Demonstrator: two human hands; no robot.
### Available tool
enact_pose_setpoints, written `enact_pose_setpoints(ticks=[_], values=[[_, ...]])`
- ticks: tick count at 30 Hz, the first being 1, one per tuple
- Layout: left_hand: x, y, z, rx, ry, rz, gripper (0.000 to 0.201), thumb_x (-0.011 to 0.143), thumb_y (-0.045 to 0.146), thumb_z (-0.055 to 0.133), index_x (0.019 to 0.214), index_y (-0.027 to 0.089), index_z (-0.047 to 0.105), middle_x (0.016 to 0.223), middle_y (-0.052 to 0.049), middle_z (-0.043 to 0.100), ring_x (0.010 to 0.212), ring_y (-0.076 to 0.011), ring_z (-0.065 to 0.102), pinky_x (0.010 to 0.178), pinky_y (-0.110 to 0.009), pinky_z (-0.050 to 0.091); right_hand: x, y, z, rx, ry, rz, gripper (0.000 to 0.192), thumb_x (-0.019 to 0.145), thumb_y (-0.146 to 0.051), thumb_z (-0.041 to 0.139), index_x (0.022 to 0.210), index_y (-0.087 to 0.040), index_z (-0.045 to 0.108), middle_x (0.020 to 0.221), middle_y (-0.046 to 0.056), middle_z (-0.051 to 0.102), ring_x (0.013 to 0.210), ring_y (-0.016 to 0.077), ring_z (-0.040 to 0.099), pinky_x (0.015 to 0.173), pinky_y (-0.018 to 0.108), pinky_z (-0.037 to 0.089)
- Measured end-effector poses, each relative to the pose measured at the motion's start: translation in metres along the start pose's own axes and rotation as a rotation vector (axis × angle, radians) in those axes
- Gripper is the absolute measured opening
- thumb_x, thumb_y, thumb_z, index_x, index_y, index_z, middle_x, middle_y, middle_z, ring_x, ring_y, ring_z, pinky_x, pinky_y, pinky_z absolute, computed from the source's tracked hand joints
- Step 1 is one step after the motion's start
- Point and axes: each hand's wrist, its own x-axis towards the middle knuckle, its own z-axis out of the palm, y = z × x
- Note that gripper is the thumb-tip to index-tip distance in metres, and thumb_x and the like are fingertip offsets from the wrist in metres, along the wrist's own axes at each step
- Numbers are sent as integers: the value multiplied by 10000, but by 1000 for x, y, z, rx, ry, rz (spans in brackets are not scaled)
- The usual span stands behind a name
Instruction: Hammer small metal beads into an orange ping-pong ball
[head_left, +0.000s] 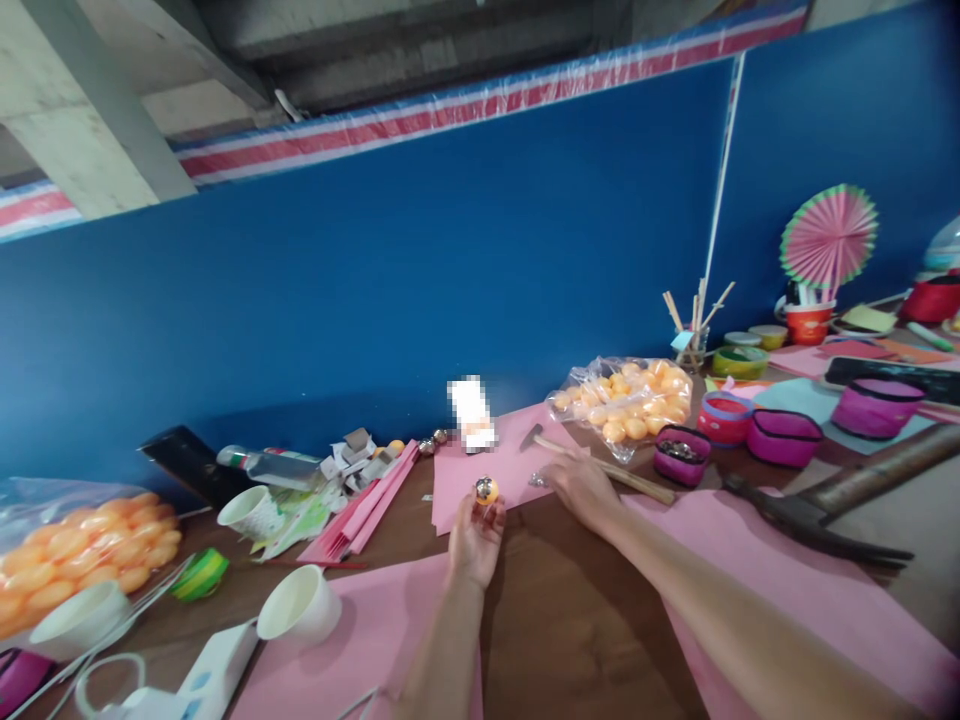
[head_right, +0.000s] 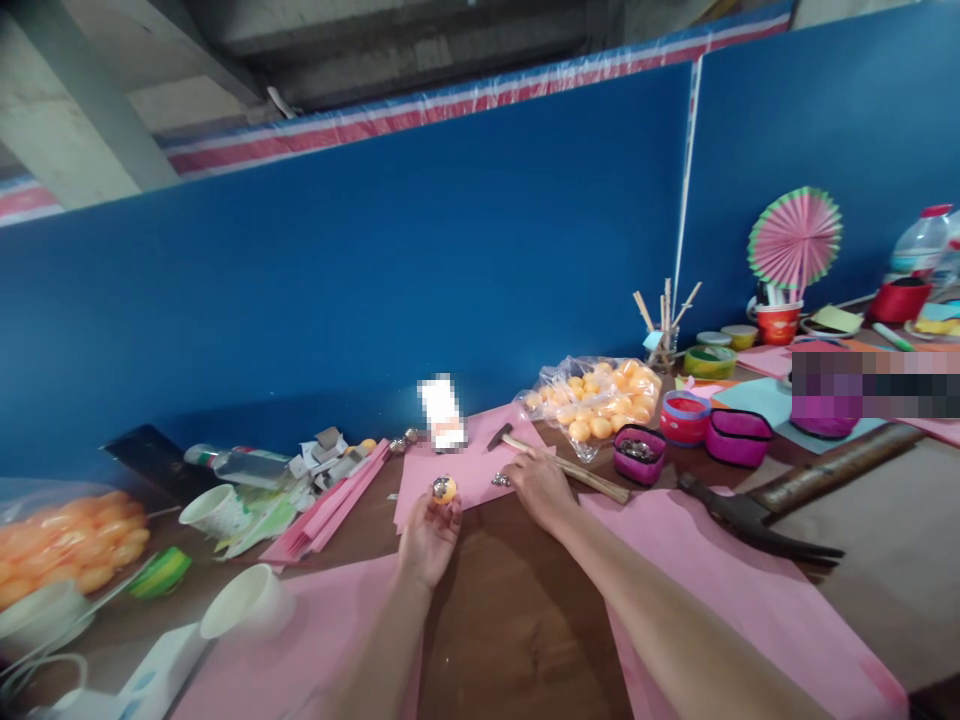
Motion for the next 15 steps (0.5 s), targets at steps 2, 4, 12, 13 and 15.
enact_pose_setpoints(ticks=[2,4,12,13,15], values=[[-1,0,1,9,0,-8,87,747,165,530,761,113,598,704,-58,629,604,-110,601,531,-191,507,0,1,0,-1,-2,5,250,840,-198,406,876,-217,652,830,45,626,847,174,494,763,280,327],[-2,1,3,17,5,-14,89,749,165,527,740,105,593,690,-62,625,593,-111,599,524,-190,504,0,2,-1,-2,-17,24,244,834,-193,410,820,-204,653,816,43,624,833,171,494,747,269,324],[-3,-1,2,65,-9,0,125,734,158,544,829,112,610,722,-57,630,617,-118,604,542,-200,504,-1,7,-13,-70,-63,171,238,819,-199,412,747,-191,639,831,57,625,820,186,475,671,254,300],[-2,-2,1,80,-27,3,152,730,161,549,862,117,610,738,-58,632,632,-121,607,552,-205,506,-1,7,-14,-73,-80,168,242,817,-199,411,738,-190,640,832,60,627,817,186,474,670,254,298],[-1,-3,-1,116,-85,14,235,724,174,563,954,145,598,785,-54,633,671,-129,613,578,-216,507,-1,6,-15,-74,-105,165,250,817,-203,408,735,-189,644,846,67,629,822,186,475,686,257,296]])
